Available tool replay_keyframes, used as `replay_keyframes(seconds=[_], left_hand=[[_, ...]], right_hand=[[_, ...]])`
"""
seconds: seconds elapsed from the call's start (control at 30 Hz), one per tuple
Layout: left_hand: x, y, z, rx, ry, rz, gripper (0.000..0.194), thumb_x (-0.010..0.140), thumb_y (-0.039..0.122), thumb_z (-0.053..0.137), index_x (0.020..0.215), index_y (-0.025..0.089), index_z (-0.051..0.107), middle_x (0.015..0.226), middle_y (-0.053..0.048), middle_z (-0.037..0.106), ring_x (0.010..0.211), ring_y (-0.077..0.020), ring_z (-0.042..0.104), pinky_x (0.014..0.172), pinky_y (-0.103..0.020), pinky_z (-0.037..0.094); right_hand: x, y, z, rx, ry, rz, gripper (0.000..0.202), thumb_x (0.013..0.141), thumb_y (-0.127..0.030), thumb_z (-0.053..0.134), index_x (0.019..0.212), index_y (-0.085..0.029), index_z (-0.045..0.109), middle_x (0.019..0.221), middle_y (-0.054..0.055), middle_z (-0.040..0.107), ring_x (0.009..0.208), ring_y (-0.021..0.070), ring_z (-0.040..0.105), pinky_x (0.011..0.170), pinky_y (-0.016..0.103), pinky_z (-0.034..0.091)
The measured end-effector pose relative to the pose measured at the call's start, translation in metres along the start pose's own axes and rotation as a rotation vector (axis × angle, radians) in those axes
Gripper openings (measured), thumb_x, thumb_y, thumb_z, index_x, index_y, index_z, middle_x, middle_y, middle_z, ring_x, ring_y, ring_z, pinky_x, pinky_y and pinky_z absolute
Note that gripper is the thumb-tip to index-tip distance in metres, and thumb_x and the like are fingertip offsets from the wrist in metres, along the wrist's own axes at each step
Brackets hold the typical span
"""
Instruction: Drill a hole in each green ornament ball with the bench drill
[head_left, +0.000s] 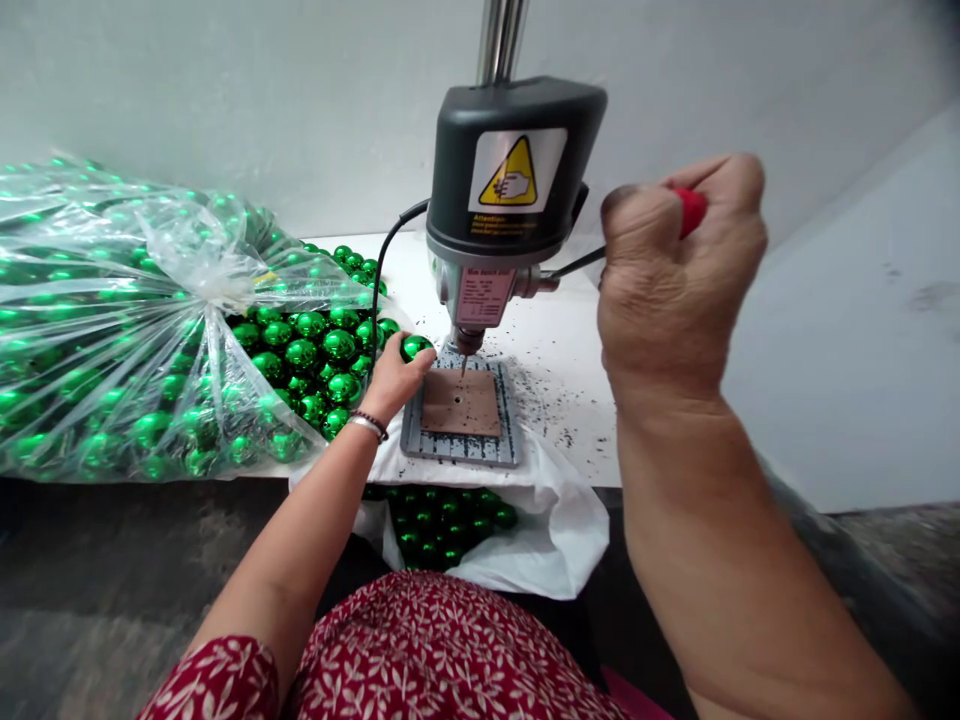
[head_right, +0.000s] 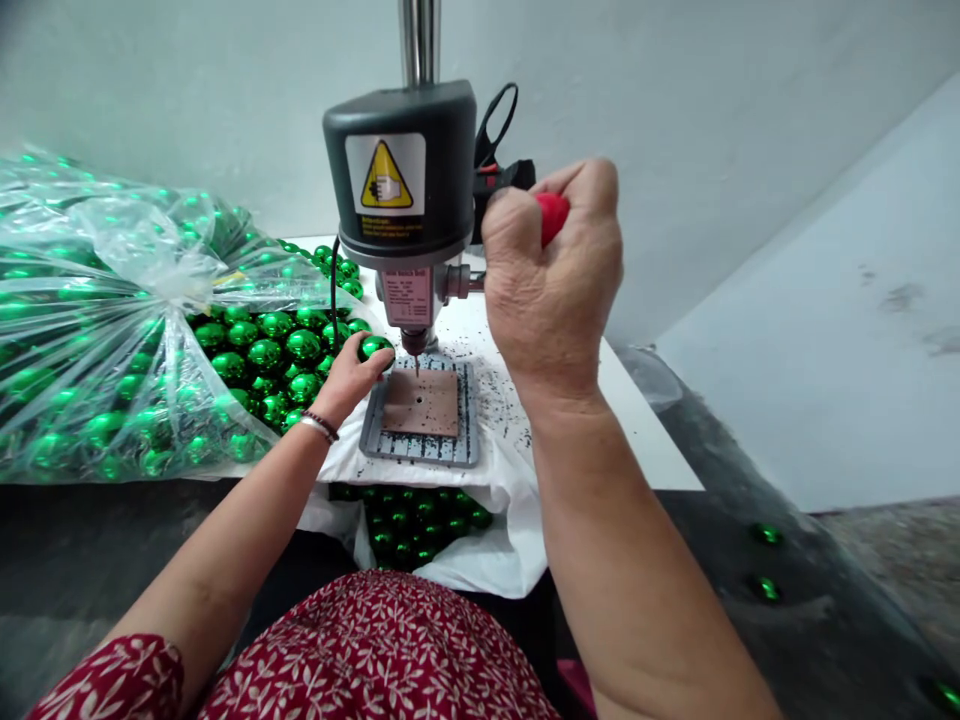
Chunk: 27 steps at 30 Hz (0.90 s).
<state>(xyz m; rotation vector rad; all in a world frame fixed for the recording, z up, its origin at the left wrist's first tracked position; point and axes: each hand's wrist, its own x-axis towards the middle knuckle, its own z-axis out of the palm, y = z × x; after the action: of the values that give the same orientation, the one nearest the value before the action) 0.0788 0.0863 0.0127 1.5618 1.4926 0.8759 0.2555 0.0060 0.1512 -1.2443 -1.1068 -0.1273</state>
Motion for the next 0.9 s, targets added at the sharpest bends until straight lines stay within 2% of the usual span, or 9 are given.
replay_keyframes(seconds=[0.07,0.13,0.23,0.3,0.4,0.5,0.67,0.77,0.9], left_hand=[[-0.014,-0.002,-0.005,-0.349,-0.159,-0.121,0.048,0.091,0.043,0.061,0.134,0.022,0.054,0.103,-0.005,0.070,0.071,-0.0127,0.066,0.061,-0.023,0.050],[-0.025,-0.005,-0.010,-0.594,-0.262,-0.242,0.047,0.093,0.051,0.058,0.133,0.026,0.053,0.098,-0.003,0.068,0.062,-0.0097,0.062,0.051,-0.019,0.042],[-0.034,-0.008,-0.013,-0.754,-0.302,-0.335,0.048,0.094,0.056,0.056,0.133,0.029,0.051,0.098,-0.003,0.069,0.066,-0.0116,0.065,0.051,-0.020,0.043],[-0.036,-0.008,-0.013,-0.771,-0.315,-0.346,0.048,0.094,0.052,0.057,0.136,0.029,0.049,0.101,-0.004,0.070,0.071,-0.0139,0.068,0.055,-0.022,0.047],[-0.035,-0.009,-0.009,-0.706,-0.335,-0.316,0.049,0.091,0.040,0.061,0.138,0.028,0.049,0.105,-0.005,0.070,0.079,-0.0154,0.071,0.061,-0.023,0.051],[-0.032,-0.013,-0.005,-0.508,-0.280,-0.184,0.048,0.084,0.033,0.067,0.130,0.023,0.058,0.109,-0.005,0.070,0.087,-0.0157,0.069,0.066,-0.022,0.052],[-0.029,-0.021,0.002,-0.071,-0.183,0.082,0.047,0.079,0.042,0.073,0.120,0.020,0.069,0.105,-0.003,0.074,0.097,-0.0203,0.067,0.085,-0.029,0.054],[-0.030,-0.017,0.006,0.081,-0.173,0.157,0.048,0.080,0.042,0.073,0.122,0.021,0.070,0.109,-0.004,0.075,0.105,-0.0226,0.068,0.097,-0.034,0.052],[-0.034,-0.007,0.010,0.236,-0.192,0.195,0.050,0.081,0.036,0.073,0.128,0.021,0.068,0.120,-0.006,0.075,0.113,-0.0251,0.067,0.103,-0.036,0.050]], right_hand=[[-0.001,0.000,0.000,-0.003,0.003,-0.011,0.020,0.092,-0.014,0.051,0.078,-0.017,0.037,0.069,-0.008,0.036,0.063,-0.0006,0.033,0.065,0.017,0.035],[-0.001,0.002,0.000,-0.017,0.005,-0.037,0.018,0.092,-0.016,0.051,0.079,-0.017,0.038,0.070,-0.007,0.037,0.064,-0.0007,0.034,0.065,0.017,0.035],[-0.001,0.004,0.001,-0.026,0.011,-0.055,0.017,0.091,-0.017,0.051,0.081,-0.017,0.038,0.071,-0.007,0.037,0.064,-0.0011,0.035,0.064,0.017,0.034],[-0.001,0.004,0.001,-0.022,0.012,-0.061,0.017,0.091,-0.017,0.051,0.081,-0.018,0.038,0.071,-0.007,0.036,0.064,-0.0014,0.035,0.064,0.017,0.034],[-0.002,0.000,0.000,-0.011,0.006,-0.043,0.018,0.092,-0.015,0.050,0.080,-0.018,0.037,0.070,-0.008,0.036,0.063,-0.0013,0.034,0.064,0.017,0.034],[-0.002,-0.005,0.000,-0.004,-0.009,0.020,0.021,0.091,-0.012,0.052,0.078,-0.018,0.036,0.068,-0.009,0.034,0.062,-0.0012,0.031,0.064,0.017,0.033],[-0.002,-0.007,-0.001,-0.010,-0.008,0.066,0.022,0.091,-0.012,0.052,0.080,-0.018,0.035,0.070,-0.008,0.033,0.064,-0.0007,0.032,0.068,0.016,0.034],[-0.002,-0.005,-0.002,-0.036,-0.026,0.056,0.021,0.092,-0.015,0.053,0.081,-0.018,0.035,0.071,-0.008,0.033,0.065,-0.0004,0.032,0.069,0.016,0.035],[-0.002,-0.006,-0.003,-0.038,-0.038,0.068,0.020,0.093,-0.017,0.052,0.082,-0.018,0.036,0.073,-0.007,0.034,0.066,-0.0008,0.032,0.070,0.015,0.034]])
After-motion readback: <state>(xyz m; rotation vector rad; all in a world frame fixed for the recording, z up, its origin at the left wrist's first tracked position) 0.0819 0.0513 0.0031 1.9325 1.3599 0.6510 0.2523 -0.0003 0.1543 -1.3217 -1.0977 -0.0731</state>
